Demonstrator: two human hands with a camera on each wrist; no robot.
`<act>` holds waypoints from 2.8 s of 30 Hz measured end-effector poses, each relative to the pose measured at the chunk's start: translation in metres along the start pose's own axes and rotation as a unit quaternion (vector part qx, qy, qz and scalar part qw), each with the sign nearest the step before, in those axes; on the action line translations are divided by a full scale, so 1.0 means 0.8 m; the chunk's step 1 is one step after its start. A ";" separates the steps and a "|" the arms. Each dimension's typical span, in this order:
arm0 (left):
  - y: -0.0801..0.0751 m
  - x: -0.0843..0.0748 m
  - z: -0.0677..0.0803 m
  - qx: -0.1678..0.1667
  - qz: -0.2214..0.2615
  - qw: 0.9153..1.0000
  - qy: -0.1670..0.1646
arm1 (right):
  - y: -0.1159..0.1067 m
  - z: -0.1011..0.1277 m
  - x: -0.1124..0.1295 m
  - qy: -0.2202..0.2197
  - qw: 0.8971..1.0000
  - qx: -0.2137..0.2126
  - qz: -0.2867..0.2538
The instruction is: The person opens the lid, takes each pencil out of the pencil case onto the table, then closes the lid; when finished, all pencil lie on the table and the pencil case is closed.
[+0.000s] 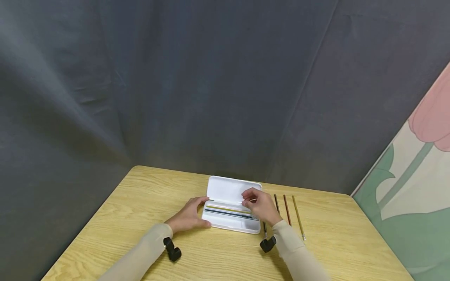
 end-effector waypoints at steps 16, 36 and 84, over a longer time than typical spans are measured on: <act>0.000 0.002 0.000 0.000 0.002 1.000 0.000 | 0.054 0.014 -0.017 -0.004 0.989 0.118 0.085; 0.002 0.002 -0.004 0.000 -0.003 1.000 0.003 | 0.059 0.016 -0.017 -0.008 0.987 0.142 0.072; 0.002 0.000 0.001 0.002 -0.002 1.000 0.004 | 0.022 0.010 0.030 0.038 0.997 0.061 -0.040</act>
Point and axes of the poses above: each hand's wrist, its own z-axis away from the middle knuckle, its own y-axis out of the palm, x = y × z, the point moved 10 cm from there along -z, towards the middle knuckle, and after that the axes turned 8 degrees about -z, right-handed, at the moved point
